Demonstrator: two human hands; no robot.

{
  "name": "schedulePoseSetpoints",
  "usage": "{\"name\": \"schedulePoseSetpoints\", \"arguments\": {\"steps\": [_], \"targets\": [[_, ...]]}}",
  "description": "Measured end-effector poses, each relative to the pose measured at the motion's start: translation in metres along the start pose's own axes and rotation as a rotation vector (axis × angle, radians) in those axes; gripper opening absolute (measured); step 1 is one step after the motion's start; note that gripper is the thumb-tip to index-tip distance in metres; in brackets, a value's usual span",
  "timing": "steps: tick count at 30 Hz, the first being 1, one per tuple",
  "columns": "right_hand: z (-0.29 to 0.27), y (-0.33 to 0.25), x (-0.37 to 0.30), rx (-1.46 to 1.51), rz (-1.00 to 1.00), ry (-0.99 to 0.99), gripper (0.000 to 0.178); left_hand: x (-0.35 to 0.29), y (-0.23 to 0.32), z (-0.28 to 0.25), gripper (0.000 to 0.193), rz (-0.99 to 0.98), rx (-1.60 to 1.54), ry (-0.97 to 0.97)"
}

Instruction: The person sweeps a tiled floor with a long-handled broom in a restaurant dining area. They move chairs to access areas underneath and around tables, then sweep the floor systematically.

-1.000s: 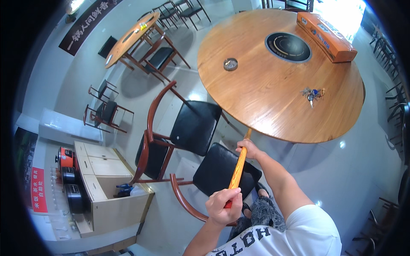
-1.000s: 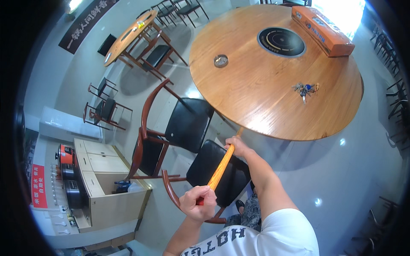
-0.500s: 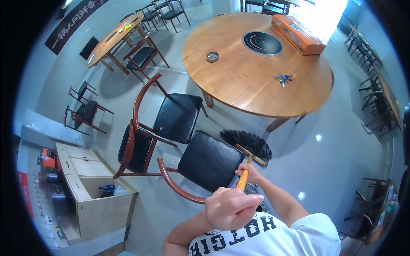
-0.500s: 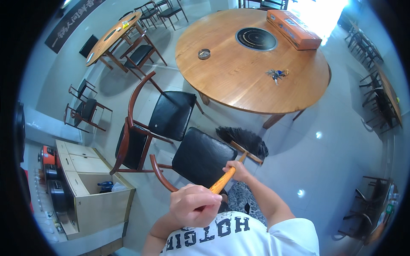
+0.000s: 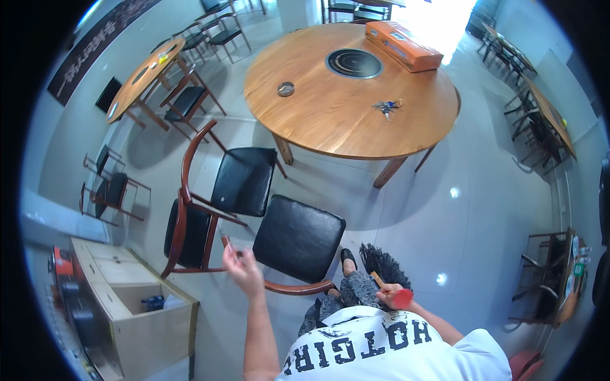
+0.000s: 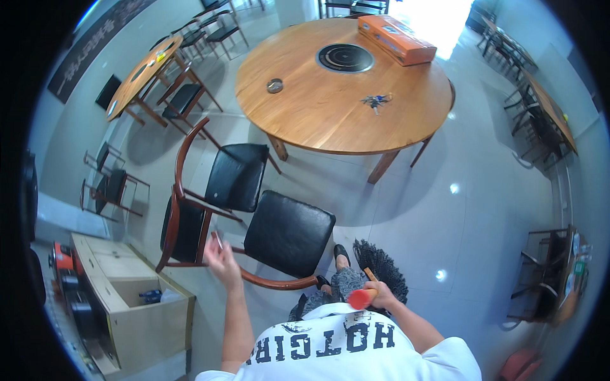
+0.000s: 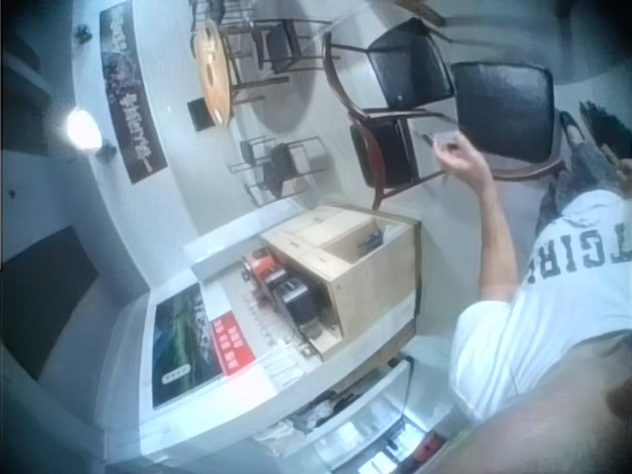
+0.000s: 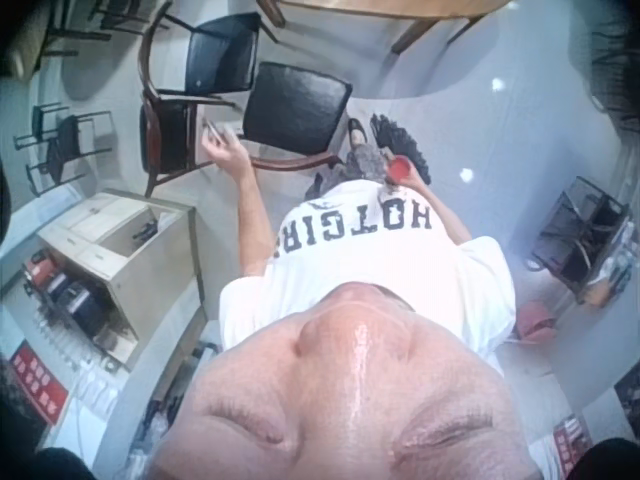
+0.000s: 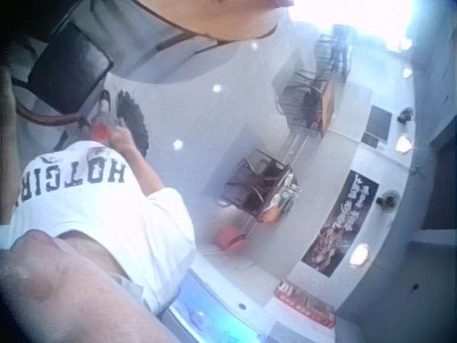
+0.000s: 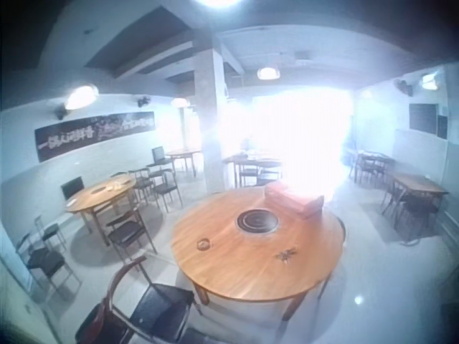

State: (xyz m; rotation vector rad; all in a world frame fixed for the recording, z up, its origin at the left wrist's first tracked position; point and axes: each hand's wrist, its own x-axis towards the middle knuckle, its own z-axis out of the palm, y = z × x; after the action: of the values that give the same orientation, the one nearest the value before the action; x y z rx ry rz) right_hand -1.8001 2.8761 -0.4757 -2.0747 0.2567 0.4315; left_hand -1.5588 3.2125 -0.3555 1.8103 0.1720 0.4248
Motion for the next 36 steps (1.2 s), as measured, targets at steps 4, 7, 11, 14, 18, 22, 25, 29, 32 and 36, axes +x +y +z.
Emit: {"name": "schedulePoseSetpoints", "arguments": {"steps": [4, 7, 11, 14, 18, 22, 25, 29, 32, 36], "targets": [[-0.018, 0.009, -0.007, 0.103, -0.058, 0.076, 0.018, -0.027, -0.142, -0.042, 0.080, -0.840, 0.398, 0.265], [-0.024, 0.005, -0.007, 0.206, 0.065, 0.033, 0.023, -0.045, -0.182, -0.032, 0.071, -1.075, -0.011, 0.156], [-0.034, -0.002, -0.001, 0.240, 0.122, 0.058, 0.022, -0.023, -0.164, 0.016, 0.039, -1.201, -0.180, -0.044], [-0.045, -0.002, 0.005, 0.245, 0.080, 0.151, 0.024, 0.016, -0.137, 0.092, 0.032, -1.125, -0.259, -0.153], [-0.056, 0.003, 0.011, 0.270, 0.163, 0.149, 0.029, 0.062, -0.096, 0.201, 0.060, -1.158, -0.277, -0.110], [-0.061, 0.012, 0.009, 0.261, 0.239, 0.262, 0.024, 0.078, -0.086, 0.264, 0.055, -1.146, -0.339, -0.116], [-0.058, 0.021, 0.005, 0.322, 0.264, 0.354, 0.021, 0.085, -0.106, 0.313, 0.040, -1.145, -0.440, -0.234], [-0.053, 0.030, 0.003, 0.410, 0.249, 0.442, 0.016, 0.074, -0.137, 0.356, 0.024, -1.123, -0.712, -0.360], [-0.050, 0.032, 0.006, 0.427, 0.219, 0.477, 0.014, 0.064, -0.139, 0.364, 0.026, -0.977, -0.823, -0.439], [-0.050, 0.024, 0.013, 0.274, 0.187, 0.445, 0.022, 0.057, -0.082, 0.356, 0.073, -0.934, -0.475, -0.667]]}}
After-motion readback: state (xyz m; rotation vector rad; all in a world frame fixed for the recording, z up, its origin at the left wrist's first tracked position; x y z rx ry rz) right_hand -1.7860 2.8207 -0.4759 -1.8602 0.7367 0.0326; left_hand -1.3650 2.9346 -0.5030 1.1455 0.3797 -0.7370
